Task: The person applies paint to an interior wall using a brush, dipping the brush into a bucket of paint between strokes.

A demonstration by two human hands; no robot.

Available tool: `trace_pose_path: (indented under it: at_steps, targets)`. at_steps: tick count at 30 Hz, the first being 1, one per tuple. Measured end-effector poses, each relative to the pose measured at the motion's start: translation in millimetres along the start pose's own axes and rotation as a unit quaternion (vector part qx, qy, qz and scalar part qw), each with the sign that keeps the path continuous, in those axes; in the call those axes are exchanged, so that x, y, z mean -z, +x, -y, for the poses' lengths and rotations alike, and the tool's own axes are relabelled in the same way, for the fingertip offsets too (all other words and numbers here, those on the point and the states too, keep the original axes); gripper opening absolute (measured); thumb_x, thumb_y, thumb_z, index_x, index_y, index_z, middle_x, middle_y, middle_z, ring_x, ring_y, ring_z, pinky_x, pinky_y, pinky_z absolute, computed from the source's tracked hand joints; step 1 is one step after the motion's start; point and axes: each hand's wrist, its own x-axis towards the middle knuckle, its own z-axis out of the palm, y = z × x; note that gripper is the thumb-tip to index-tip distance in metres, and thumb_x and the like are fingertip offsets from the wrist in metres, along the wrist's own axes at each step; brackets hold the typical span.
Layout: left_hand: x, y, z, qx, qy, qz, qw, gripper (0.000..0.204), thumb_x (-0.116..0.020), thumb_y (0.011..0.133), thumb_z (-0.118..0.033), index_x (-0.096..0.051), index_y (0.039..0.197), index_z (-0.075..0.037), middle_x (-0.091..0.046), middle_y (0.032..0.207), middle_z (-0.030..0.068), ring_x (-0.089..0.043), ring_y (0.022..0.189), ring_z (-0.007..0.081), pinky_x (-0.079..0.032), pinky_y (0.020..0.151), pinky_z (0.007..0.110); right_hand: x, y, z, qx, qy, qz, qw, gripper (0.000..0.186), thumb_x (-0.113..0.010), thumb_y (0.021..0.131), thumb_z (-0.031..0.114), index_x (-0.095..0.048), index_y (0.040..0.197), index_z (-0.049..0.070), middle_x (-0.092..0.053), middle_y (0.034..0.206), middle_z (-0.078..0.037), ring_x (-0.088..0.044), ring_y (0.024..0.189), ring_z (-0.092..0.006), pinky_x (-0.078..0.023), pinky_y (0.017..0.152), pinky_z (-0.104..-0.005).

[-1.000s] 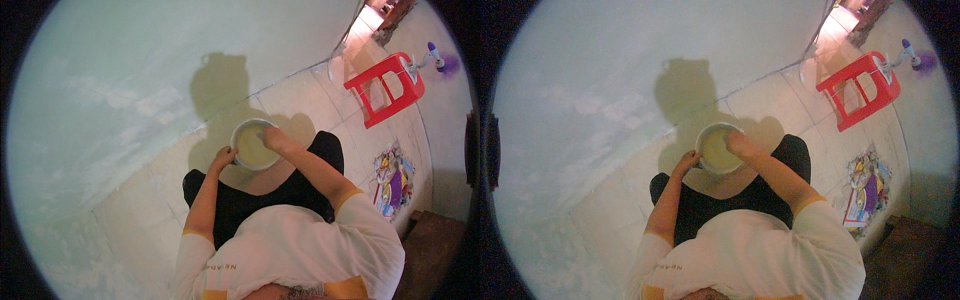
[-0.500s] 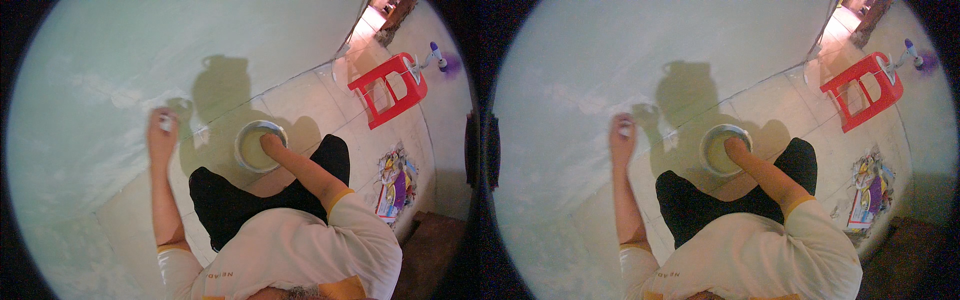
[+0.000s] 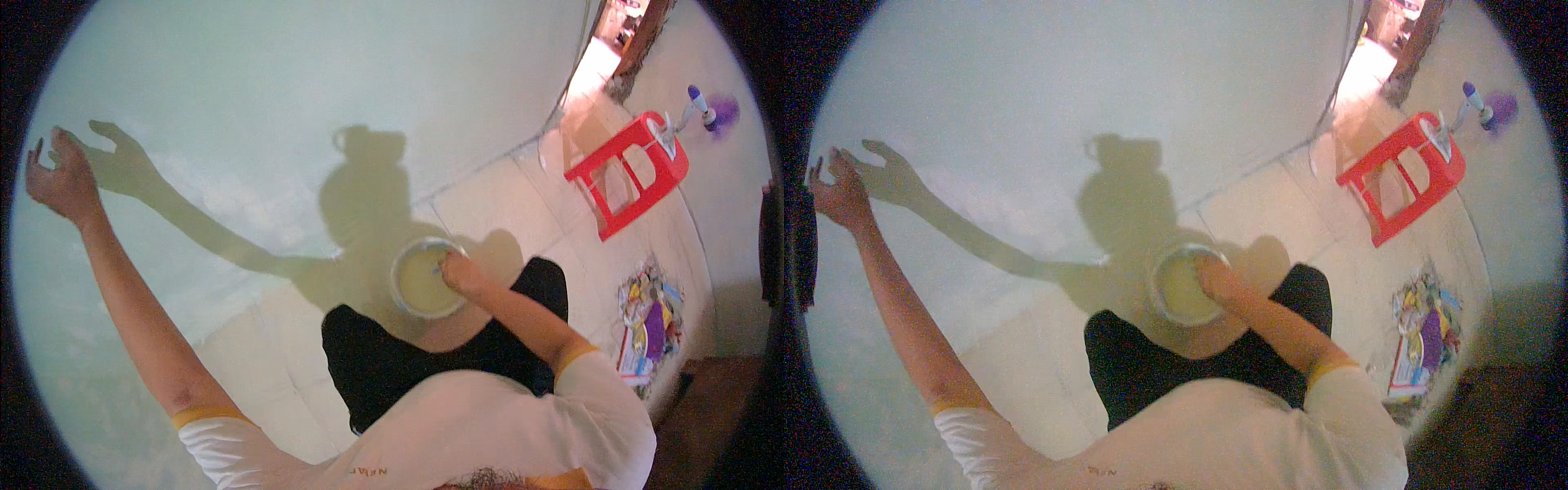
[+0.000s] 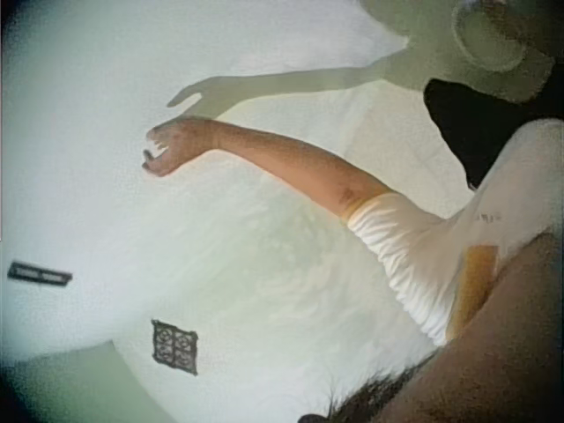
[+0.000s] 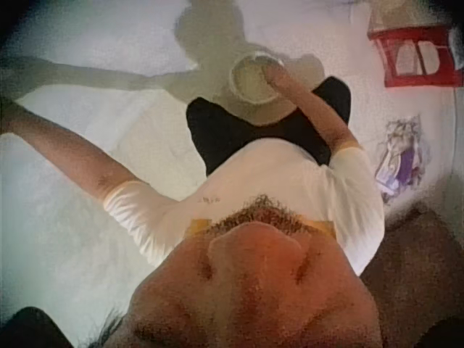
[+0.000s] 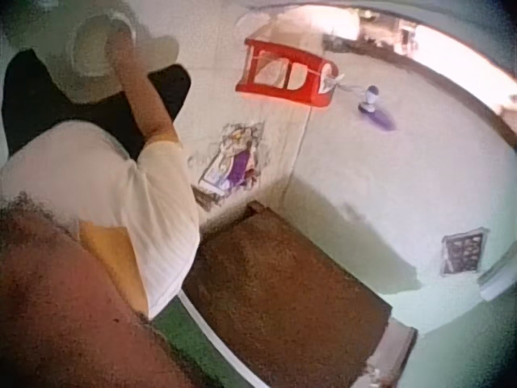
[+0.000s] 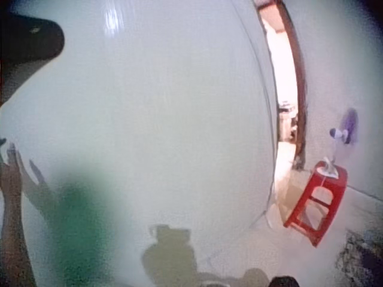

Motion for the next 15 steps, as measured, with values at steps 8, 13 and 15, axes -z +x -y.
trace_pose_path:
  at_steps: [8,13,15]
  targets:
    - [-8,8,-61,0.07,-0.001,-0.012,0.997,0.058,-0.056,0.091,-0.045,-0.058,0.118,0.006,-0.055,0.127,0.0242,-0.047,0.123,0.0371,-0.033,0.106,0.047,-38,41,-9,-0.002,-0.072,-0.053,0.996,0.022,-0.052,0.087,0.015,-0.067,0.088,-0.001,-0.065,0.09,-0.025,-0.066,0.082,-0.0384,-0.054,0.075,-0.0503]
    - [-2,6,-58,0.066,0.003,-0.002,0.998,0.06,-0.054,0.092,-0.047,-0.055,0.12,0.006,-0.051,0.132,0.0237,-0.045,0.126,0.0361,-0.032,0.108,0.047,-42,28,-7,-0.03,-0.002,-0.065,0.997,0.024,-0.054,0.086,0.019,-0.067,0.083,0.0,-0.067,0.088,-0.024,-0.066,0.08,-0.0392,-0.053,0.074,-0.0506]
    - [0,4,-57,0.066,0.006,0.0,0.998,0.059,-0.054,0.092,-0.047,-0.056,0.119,0.005,-0.053,0.13,0.0234,-0.046,0.125,0.0359,-0.032,0.108,0.046,-24,14,-4,-0.022,-0.02,-0.041,0.999,0.025,-0.055,0.085,0.02,-0.068,0.083,-0.001,-0.067,0.087,-0.024,-0.066,0.08,-0.0392,-0.053,0.074,-0.0499]
